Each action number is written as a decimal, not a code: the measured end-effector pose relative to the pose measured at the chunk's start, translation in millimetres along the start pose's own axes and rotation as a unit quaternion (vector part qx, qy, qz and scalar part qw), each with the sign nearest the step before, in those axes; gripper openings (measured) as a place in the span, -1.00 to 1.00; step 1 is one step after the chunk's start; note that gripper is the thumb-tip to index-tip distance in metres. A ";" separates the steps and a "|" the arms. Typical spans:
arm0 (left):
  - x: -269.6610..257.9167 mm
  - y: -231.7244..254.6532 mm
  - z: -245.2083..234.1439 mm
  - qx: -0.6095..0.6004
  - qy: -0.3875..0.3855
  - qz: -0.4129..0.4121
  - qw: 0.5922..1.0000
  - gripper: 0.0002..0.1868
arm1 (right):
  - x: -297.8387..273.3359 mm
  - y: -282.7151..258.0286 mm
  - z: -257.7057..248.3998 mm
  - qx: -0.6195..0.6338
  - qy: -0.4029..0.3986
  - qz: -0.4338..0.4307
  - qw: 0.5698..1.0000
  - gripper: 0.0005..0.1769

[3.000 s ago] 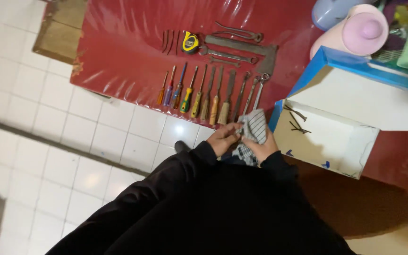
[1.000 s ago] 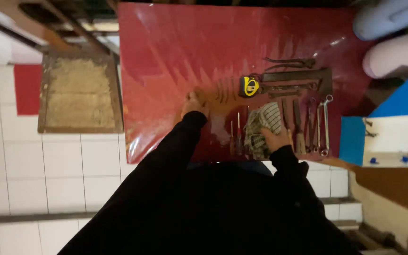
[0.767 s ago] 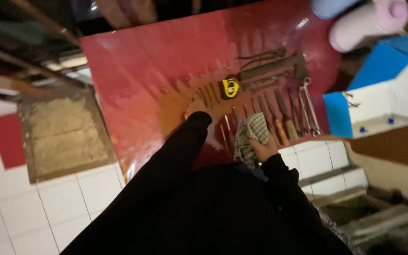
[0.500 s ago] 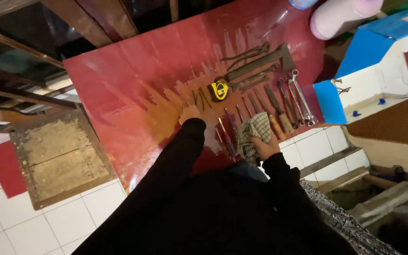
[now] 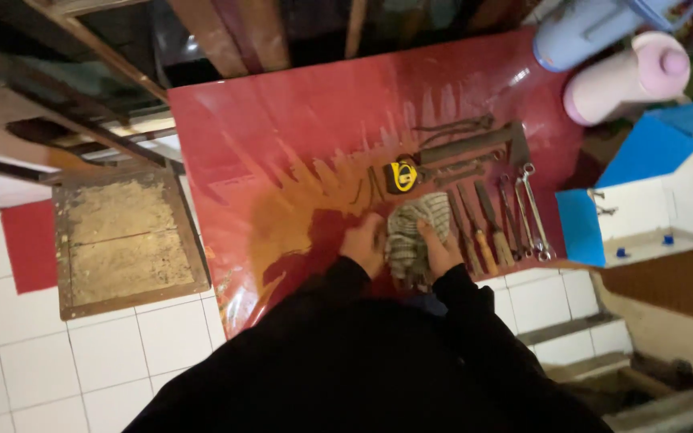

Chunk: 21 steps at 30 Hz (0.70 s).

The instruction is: The person repeatedly picks up small metal rods from a red table, places them into a white box, and wipes the table surface with a cloth. The person handles the rods one at a time and continues wiping the table throughout the clip.

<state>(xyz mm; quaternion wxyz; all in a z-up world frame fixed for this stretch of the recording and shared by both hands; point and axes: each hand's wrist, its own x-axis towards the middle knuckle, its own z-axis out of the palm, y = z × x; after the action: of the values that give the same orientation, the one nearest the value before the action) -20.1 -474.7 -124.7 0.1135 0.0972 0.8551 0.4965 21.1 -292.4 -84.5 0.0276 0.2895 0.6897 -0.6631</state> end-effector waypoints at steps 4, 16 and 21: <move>-18.1 51.2 -13.1 0.000 -0.046 -0.088 0.995 -0.36 | 12.1 -14.4 21.6 -0.042 -0.013 -0.035 0.998 -0.61; -38.6 -33.7 47.4 -0.193 -0.069 0.124 0.971 -0.57 | -26.1 -11.5 6.1 0.013 -0.078 -0.101 0.992 -0.63; -55.3 34.3 16.9 -0.637 -0.238 -0.295 0.671 -0.72 | -62.6 -6.1 -4.2 0.019 -0.009 -0.113 0.993 -0.68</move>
<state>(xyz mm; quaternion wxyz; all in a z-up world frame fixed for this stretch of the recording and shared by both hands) 39.5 -459.4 -97.5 0.4883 -0.1407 0.2590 0.8214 71.9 -310.9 -52.1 -0.0470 0.2043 0.7047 -0.6778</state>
